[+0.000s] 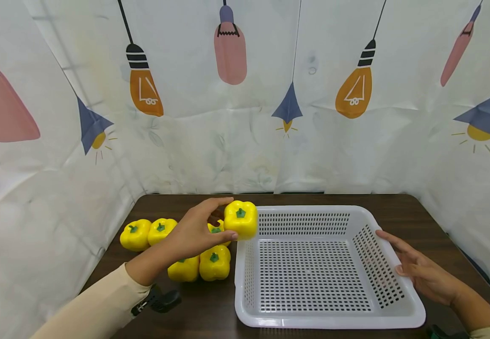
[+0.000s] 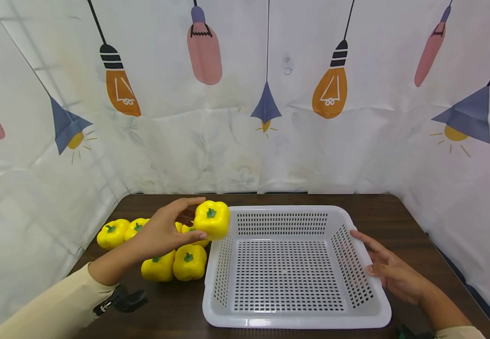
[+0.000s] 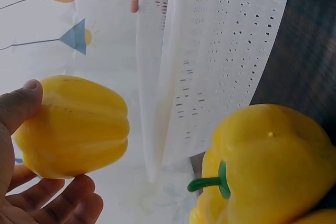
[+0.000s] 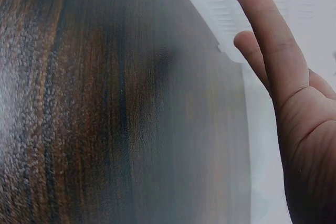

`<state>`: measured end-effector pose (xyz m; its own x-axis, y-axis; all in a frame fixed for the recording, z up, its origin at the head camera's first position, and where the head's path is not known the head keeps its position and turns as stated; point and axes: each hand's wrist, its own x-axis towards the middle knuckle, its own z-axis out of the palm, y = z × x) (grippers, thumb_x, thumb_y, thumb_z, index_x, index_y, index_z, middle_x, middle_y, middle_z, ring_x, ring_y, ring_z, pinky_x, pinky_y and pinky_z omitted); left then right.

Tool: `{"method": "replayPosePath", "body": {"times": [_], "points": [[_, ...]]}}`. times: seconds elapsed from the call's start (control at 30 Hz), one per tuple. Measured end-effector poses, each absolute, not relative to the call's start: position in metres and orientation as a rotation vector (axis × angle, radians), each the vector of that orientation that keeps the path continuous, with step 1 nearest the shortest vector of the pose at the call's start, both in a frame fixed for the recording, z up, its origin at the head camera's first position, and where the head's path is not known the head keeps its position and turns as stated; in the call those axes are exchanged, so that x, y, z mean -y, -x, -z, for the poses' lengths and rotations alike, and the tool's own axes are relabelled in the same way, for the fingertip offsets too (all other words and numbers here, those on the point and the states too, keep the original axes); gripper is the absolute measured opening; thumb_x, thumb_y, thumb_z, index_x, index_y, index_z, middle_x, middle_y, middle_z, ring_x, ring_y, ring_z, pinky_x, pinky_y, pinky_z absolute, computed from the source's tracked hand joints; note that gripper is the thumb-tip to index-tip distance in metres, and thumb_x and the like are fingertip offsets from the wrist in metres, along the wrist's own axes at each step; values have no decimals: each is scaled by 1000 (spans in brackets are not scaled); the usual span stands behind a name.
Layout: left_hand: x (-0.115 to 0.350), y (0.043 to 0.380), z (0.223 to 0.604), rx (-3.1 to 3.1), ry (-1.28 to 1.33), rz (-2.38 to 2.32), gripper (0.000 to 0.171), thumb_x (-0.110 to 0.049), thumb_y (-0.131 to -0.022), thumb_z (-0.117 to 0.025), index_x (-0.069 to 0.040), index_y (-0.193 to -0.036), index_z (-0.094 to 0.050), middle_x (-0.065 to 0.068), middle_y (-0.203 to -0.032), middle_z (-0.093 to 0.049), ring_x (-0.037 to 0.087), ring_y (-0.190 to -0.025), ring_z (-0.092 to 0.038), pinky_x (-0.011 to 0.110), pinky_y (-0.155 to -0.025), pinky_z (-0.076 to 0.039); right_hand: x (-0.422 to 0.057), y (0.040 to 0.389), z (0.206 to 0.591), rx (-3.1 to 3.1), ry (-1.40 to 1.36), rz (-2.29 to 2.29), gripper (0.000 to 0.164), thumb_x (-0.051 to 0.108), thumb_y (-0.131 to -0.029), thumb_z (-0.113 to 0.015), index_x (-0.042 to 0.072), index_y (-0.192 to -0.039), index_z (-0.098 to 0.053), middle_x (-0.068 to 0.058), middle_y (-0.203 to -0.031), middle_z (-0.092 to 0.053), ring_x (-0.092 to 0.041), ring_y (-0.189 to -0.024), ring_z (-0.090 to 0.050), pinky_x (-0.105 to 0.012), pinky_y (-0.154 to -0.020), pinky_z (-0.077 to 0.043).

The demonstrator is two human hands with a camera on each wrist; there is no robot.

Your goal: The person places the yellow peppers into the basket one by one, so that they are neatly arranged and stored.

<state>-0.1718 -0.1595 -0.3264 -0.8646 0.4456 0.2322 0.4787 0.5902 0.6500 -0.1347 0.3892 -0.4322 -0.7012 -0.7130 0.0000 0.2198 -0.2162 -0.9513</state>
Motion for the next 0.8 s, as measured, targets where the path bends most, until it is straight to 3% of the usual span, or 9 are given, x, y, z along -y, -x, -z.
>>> {"method": "replayPosePath", "body": {"times": [0.27,0.53,0.8], "points": [[147,175,328,2757,830,1147,82,-36,-83,-87,-11,-151,-48,3,-132,-60,20,-104,-64,39,-88,-57,-390,135,434,-1422,606,1958,76,-4,-105,-26,35,-165,1,6,-159,-37,-37,-135,-50,-74,-93,-44],[135,177,328,2775,851,1230,84,-33,-83,-88,-11,-152,-46,3,-129,-59,14,-97,-67,32,-82,-59,-388,135,432,-1411,590,1967,76,-5,-105,-26,34,-165,2,3,-158,-39,-39,-135,-50,-75,-92,-44],[124,179,327,2776,865,1226,85,-35,-83,-88,-11,-152,-46,4,-132,-59,15,-96,-66,42,-83,-59,-390,136,435,-1390,611,1960,76,-4,-106,-25,36,-165,3,4,-159,-38,-40,-135,-50,-75,-93,-43]]}}
